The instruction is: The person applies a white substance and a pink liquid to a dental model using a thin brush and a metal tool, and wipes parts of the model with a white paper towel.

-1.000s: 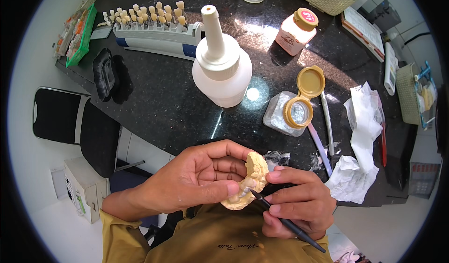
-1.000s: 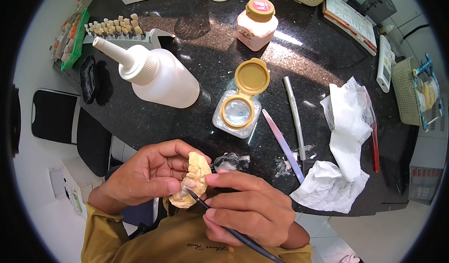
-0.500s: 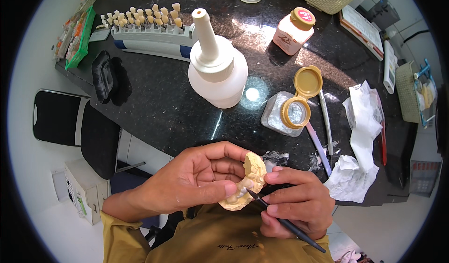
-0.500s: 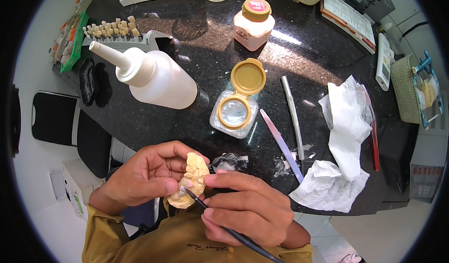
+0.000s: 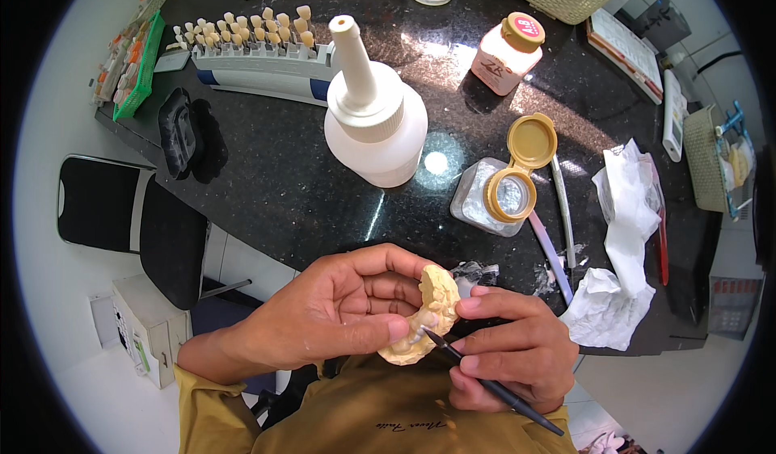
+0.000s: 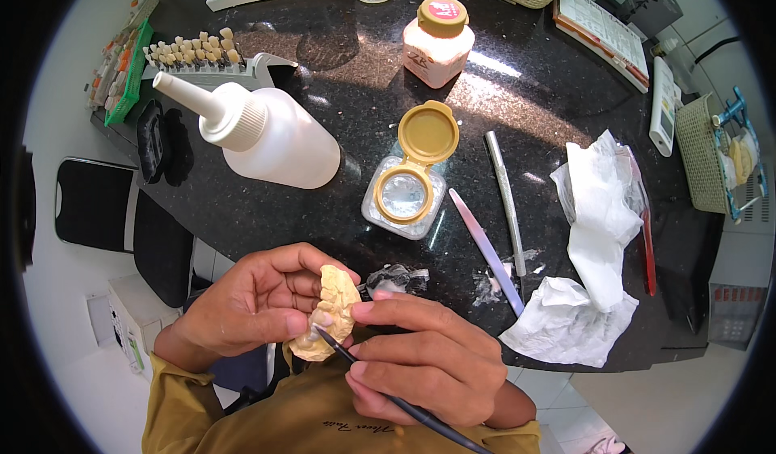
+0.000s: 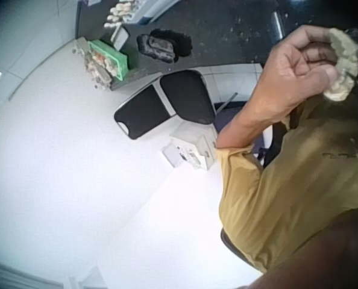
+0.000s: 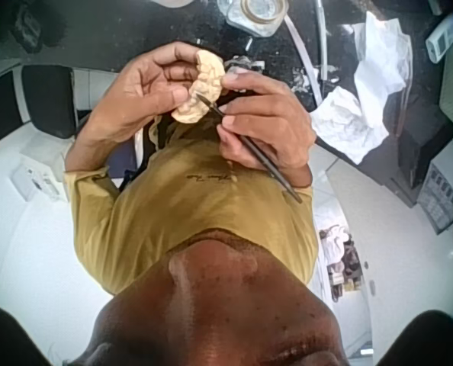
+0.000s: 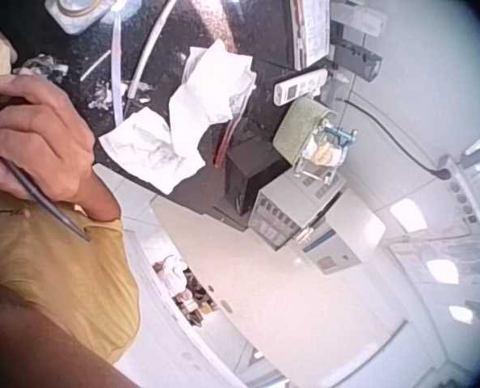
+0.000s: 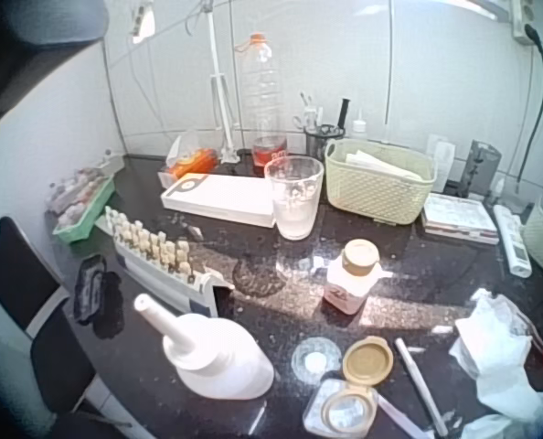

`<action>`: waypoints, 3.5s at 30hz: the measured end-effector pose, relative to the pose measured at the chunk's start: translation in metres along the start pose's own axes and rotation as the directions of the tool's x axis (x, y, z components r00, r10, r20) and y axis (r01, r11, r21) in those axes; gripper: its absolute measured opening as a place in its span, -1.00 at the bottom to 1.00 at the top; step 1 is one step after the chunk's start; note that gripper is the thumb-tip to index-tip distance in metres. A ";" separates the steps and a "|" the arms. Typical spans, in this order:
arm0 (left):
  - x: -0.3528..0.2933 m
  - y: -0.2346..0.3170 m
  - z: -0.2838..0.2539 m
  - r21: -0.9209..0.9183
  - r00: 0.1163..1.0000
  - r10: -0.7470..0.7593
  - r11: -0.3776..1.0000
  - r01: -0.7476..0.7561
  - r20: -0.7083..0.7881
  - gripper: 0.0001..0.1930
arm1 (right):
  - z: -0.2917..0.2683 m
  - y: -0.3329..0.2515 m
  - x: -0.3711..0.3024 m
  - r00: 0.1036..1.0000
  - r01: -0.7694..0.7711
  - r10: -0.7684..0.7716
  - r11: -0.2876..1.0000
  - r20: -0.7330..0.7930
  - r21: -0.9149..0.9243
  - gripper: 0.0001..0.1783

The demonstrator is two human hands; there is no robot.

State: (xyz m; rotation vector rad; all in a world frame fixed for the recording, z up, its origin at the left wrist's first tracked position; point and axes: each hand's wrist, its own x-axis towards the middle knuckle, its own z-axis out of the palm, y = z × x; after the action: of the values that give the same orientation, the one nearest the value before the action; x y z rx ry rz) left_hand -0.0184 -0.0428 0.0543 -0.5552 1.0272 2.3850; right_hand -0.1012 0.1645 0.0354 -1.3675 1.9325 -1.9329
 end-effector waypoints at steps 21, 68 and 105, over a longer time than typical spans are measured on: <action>0.000 0.001 0.001 0.035 1.000 0.005 0.999 -0.005 0.003 -0.43 | -0.001 0.000 0.000 1.000 -0.002 0.002 1.000 0.008 -0.013 -0.74; 0.000 0.001 0.001 0.026 1.000 0.004 1.000 -0.005 0.016 -0.36 | 0.000 0.001 0.000 1.000 0.003 -0.003 1.000 -0.025 -0.003 -0.74; 0.000 0.003 0.006 0.050 0.999 0.050 0.997 -0.050 0.006 -0.37 | -0.002 0.003 -0.003 1.000 -0.013 0.015 0.995 -0.023 0.095 -0.70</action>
State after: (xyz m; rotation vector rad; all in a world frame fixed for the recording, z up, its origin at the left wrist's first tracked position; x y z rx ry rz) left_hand -0.0217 -0.0405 0.0598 -0.5108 1.1083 2.3953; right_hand -0.1020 0.1674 0.0321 -1.3087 1.8295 -2.0145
